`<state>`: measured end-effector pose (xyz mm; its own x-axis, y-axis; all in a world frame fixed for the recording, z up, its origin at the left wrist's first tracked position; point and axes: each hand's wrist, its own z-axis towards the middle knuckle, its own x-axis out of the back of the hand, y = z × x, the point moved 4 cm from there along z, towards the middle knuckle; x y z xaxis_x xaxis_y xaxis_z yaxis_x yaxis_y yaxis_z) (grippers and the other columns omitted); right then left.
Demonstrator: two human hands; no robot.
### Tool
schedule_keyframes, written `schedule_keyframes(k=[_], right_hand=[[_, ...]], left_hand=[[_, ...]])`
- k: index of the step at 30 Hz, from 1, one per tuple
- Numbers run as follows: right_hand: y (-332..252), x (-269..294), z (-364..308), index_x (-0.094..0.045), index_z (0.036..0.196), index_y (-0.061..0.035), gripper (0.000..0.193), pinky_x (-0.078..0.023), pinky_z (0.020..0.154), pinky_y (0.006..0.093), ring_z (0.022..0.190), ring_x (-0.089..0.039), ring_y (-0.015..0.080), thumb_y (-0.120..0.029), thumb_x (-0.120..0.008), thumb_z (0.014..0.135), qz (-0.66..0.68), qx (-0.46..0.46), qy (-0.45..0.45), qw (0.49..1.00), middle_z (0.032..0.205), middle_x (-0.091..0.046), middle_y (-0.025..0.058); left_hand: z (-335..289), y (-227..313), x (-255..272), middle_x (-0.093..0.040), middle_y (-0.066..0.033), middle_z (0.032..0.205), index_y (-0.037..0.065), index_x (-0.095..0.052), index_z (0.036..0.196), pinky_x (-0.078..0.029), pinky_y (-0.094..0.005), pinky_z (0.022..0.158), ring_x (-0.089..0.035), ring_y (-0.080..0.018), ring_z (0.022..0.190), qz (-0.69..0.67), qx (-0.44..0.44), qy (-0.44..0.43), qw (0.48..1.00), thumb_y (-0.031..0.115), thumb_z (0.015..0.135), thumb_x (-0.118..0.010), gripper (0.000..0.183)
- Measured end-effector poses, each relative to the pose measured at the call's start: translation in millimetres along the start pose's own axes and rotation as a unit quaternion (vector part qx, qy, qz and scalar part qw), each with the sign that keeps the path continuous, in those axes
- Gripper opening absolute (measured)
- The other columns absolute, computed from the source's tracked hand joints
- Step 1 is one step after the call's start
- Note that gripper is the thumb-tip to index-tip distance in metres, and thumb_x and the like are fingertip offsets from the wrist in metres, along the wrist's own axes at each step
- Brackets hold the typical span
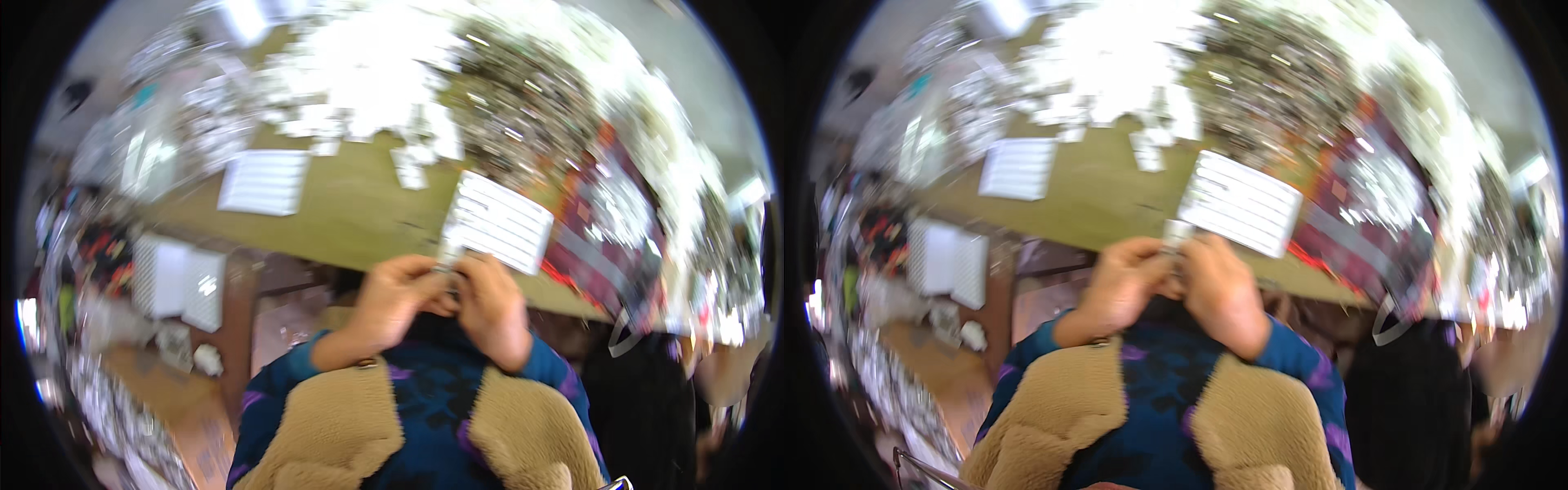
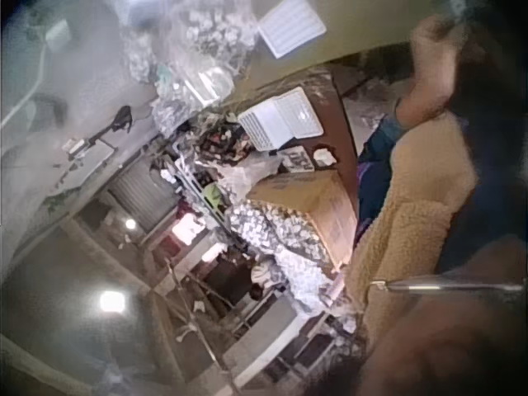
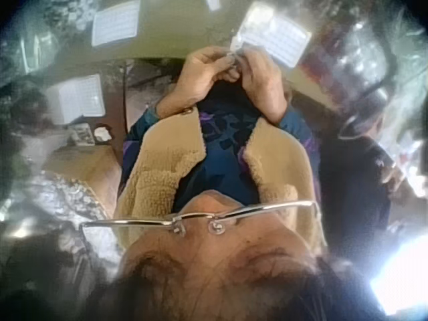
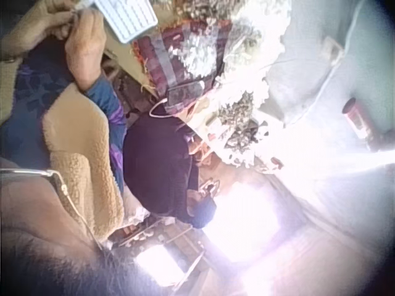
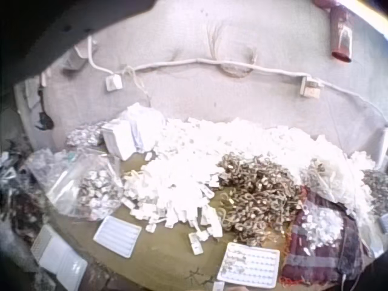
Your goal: The person repeatedly picks small white plastic housings and metal contacts from a table, inserts the contacts into the housings, and places the assembled units into a white tray. The person handles items one at a time and continues the cycle throughout the clip.
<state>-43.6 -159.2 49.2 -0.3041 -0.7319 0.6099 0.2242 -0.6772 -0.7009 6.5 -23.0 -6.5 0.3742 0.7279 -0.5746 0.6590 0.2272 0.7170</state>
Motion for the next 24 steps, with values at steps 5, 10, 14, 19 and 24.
schedule_keyframes(k=[5,10,14,19,24], right_hand=[[-9,9,13,-0.063,0.088,0.0029,0.011,-0.047,0.064,0.0326,0.068,-0.059,0.0232,0.010,-0.062,0.080,0.065,-0.041,-0.097,0.992,0.076,-0.059,0.0123],[-16,-1,-1,-0.066,0.102,0.0057,0.014,-0.051,0.078,0.0352,0.087,-0.064,0.0299,0.004,-0.060,0.090,0.007,0.059,-0.039,0.998,0.099,-0.063,0.0168],[-19,-14,-16,-0.066,0.109,0.0066,0.031,-0.050,0.081,0.0368,0.092,-0.063,0.0298,-0.020,-0.052,0.102,0.054,0.091,-0.020,0.994,0.104,-0.062,0.0183],[-26,-5,-12,-0.066,0.098,0.0066,0.039,-0.043,0.067,0.0279,0.076,-0.055,0.0154,-0.030,-0.053,0.102,0.233,0.003,0.004,0.972,0.090,-0.061,0.0084],[-13,-14,-8,-0.067,0.092,0.0032,0.016,-0.045,0.062,0.0240,0.071,-0.057,0.0096,-0.011,-0.061,0.094,0.335,-0.213,-0.078,0.914,0.080,-0.063,0.0048]], left_hand=[[-13,-4,-5,-0.071,-0.0105,0.088,-0.005,-0.065,0.109,-0.060,-0.0286,0.064,-0.070,-0.0162,0.070,-0.056,-0.001,-0.005,0.998,0.014,0.095,-0.068,0.024],[-14,-2,-6,-0.070,-0.0074,0.086,-0.004,-0.067,0.107,-0.058,-0.0251,0.062,-0.068,-0.0122,0.070,-0.154,-0.108,-0.024,0.982,0.014,0.096,-0.067,0.021],[-26,-1,-3,-0.069,-0.0071,0.085,-0.005,-0.066,0.107,-0.057,-0.0239,0.062,-0.067,-0.0110,0.070,-0.116,-0.124,0.009,0.985,0.016,0.094,-0.070,0.025],[-46,17,-6,-0.070,-0.0102,0.082,-0.007,-0.066,0.103,-0.059,-0.0271,0.062,-0.070,-0.0160,0.068,-0.060,-0.131,-0.028,0.989,0.012,0.091,-0.070,0.022],[-48,13,0,-0.070,-0.0151,0.076,-0.009,-0.066,0.097,-0.061,-0.0309,0.059,-0.071,-0.0203,0.064,0.061,-0.099,-0.025,0.993,0.005,0.087,-0.066,0.017]])
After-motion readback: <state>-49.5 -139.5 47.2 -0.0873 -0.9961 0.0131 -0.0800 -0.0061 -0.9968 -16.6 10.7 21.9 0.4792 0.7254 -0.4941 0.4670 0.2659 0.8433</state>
